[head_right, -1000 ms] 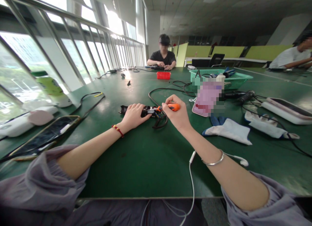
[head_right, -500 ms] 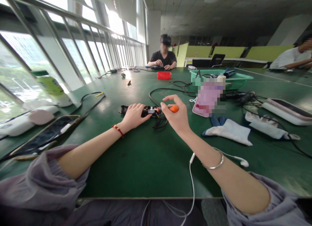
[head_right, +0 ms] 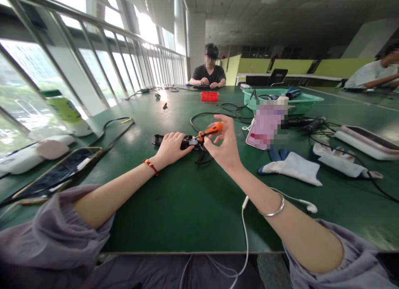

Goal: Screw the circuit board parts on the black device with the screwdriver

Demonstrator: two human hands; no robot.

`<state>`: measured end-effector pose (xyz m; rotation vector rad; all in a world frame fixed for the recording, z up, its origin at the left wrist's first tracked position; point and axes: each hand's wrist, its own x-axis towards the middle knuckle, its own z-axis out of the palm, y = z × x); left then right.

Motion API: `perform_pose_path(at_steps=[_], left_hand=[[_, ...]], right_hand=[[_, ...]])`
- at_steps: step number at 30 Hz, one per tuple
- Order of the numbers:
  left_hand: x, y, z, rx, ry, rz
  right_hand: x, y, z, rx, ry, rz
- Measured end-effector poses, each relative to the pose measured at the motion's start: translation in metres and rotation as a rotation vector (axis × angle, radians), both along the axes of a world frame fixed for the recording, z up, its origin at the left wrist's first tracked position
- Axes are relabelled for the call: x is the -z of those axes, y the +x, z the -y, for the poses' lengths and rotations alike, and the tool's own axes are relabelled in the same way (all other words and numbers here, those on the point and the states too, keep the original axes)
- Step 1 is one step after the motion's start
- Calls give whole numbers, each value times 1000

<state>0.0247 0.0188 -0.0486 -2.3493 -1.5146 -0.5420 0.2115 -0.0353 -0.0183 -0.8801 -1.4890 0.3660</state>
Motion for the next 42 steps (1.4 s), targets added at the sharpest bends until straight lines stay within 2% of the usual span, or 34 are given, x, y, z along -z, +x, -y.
perform_pose_path(at_steps=[2, 9, 11, 16, 23, 26, 29, 32, 37, 39, 42], left_hand=[[-1, 0, 0, -4, -2, -7], [0, 0, 0, 1, 8, 4], [1, 0, 0, 2, 9, 7], [0, 0, 0, -5, 5, 3], [0, 1, 0, 1, 3, 8], [0, 1, -1, 3, 12, 5], [0, 0, 0, 3, 8, -3], [0, 0, 0, -4, 1, -8], [0, 0, 0, -3, 9, -1], [0, 0, 0, -1, 10, 1], [0, 0, -1, 1, 13, -3]], right_hand=[[0, -1, 0, 14, 30, -21], [-5, 0, 5, 115, -85, 18], [-4, 1, 4, 97, -84, 55], [0, 0, 0, -44, 58, 33], [2, -2, 1, 80, -80, 47], [3, -1, -2, 19, -142, 11], [3, 0, -6, -66, -70, -66], [0, 2, -7, -8, -15, -105], [0, 5, -6, 100, -164, -28], [1, 4, -5, 69, -158, -8], [0, 1, -4, -31, -33, -19]])
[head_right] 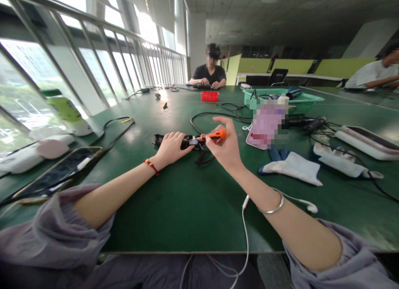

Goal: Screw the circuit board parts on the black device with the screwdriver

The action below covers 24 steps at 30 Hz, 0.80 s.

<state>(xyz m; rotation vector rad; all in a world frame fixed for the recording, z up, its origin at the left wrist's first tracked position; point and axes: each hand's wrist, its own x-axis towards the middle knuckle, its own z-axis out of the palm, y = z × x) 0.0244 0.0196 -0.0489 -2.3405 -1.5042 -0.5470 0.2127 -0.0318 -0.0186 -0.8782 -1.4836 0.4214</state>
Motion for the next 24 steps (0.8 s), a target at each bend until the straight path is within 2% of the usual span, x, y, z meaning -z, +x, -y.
perform_pose_path(at_steps=[3, 10, 14, 17, 22, 24], left_hand=[[1, 0, 0, -2, 3, -5], [2, 0, 0, 1, 13, 0], [0, 0, 0, 0, 0, 0], [1, 0, 0, 1, -2, -2], [1, 0, 0, -4, 3, -5], [-1, -3, -1, 13, -11, -30]], right_hand=[[-3, -1, 2, -20, 69, -41], [-4, 4, 1, 104, -123, 54], [-4, 5, -2, -7, -3, 27], [-6, 6, -1, 7, 64, 27], [-5, 8, -1, 54, -120, 46], [-2, 8, -4, 35, -133, 24]])
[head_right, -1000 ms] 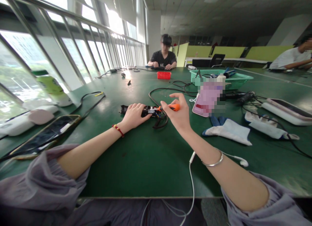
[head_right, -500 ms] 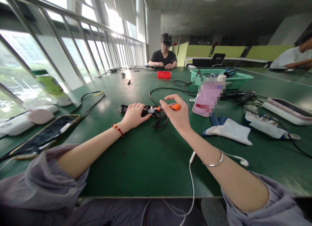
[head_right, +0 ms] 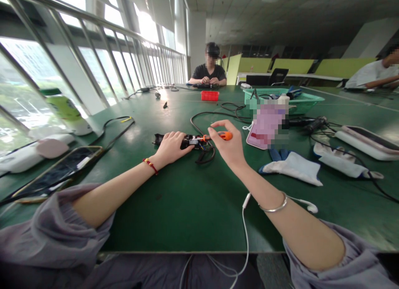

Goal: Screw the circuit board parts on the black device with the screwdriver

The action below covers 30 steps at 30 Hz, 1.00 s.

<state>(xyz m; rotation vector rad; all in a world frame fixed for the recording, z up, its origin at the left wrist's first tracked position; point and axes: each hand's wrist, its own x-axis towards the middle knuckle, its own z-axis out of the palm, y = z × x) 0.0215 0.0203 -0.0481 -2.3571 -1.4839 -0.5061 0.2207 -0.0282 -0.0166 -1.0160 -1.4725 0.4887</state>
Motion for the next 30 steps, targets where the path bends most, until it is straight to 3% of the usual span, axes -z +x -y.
perform_pose_path(at_steps=[5, 10, 17, 22, 30], left_hand=[[-14, -16, -5, 123, -131, -147], [-28, -32, -7, 139, -262, -170], [-40, -63, -15, -102, -383, -62], [-45, -103, -18, -377, -341, 22], [-54, -151, -6, -717, -83, 106]], right_hand=[[3, -1, -3, -87, 146, -68], [1, -5, 11, -209, 110, 326], [11, -23, 21, -403, 98, 1050], [13, -27, 22, -435, 12, 1074], [11, -26, 23, -427, -65, 1048]])
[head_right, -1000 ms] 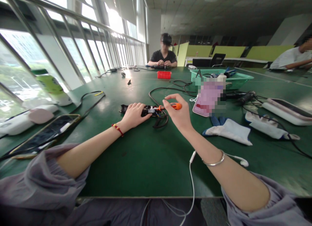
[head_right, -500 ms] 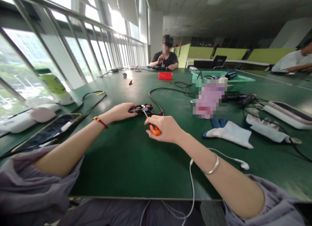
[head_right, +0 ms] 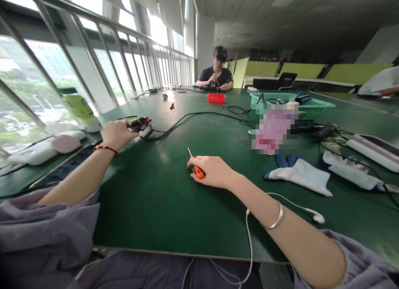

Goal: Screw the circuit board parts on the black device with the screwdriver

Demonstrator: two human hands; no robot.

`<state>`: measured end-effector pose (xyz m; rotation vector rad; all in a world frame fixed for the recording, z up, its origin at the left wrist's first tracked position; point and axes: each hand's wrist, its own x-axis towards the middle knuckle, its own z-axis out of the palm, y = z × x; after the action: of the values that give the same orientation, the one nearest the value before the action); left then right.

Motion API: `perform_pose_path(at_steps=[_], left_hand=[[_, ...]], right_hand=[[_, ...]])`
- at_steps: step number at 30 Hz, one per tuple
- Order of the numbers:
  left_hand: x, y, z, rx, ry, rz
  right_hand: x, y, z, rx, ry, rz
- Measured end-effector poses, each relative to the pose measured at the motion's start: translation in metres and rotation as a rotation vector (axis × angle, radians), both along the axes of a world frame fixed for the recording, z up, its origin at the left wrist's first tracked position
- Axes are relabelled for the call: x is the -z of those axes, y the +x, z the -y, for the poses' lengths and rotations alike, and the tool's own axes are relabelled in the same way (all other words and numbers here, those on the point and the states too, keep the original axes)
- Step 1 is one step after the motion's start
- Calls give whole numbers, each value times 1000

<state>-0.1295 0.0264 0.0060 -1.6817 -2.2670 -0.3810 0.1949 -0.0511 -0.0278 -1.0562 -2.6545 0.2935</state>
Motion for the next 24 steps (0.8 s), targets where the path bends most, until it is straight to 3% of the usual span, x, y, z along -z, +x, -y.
perform_pose_path(at_steps=[6, 17, 24], left_hand=[[-3, -12, 2, -92, 259, -126], [17, -20, -3, -33, 229, -176], [10, -13, 3, 13, 390, -201]], right_hand=[[0, 0, 0, 3, 2, 9], [0, 1, 0, 3, -21, 3], [6, 2, -7, 60, 28, -92]])
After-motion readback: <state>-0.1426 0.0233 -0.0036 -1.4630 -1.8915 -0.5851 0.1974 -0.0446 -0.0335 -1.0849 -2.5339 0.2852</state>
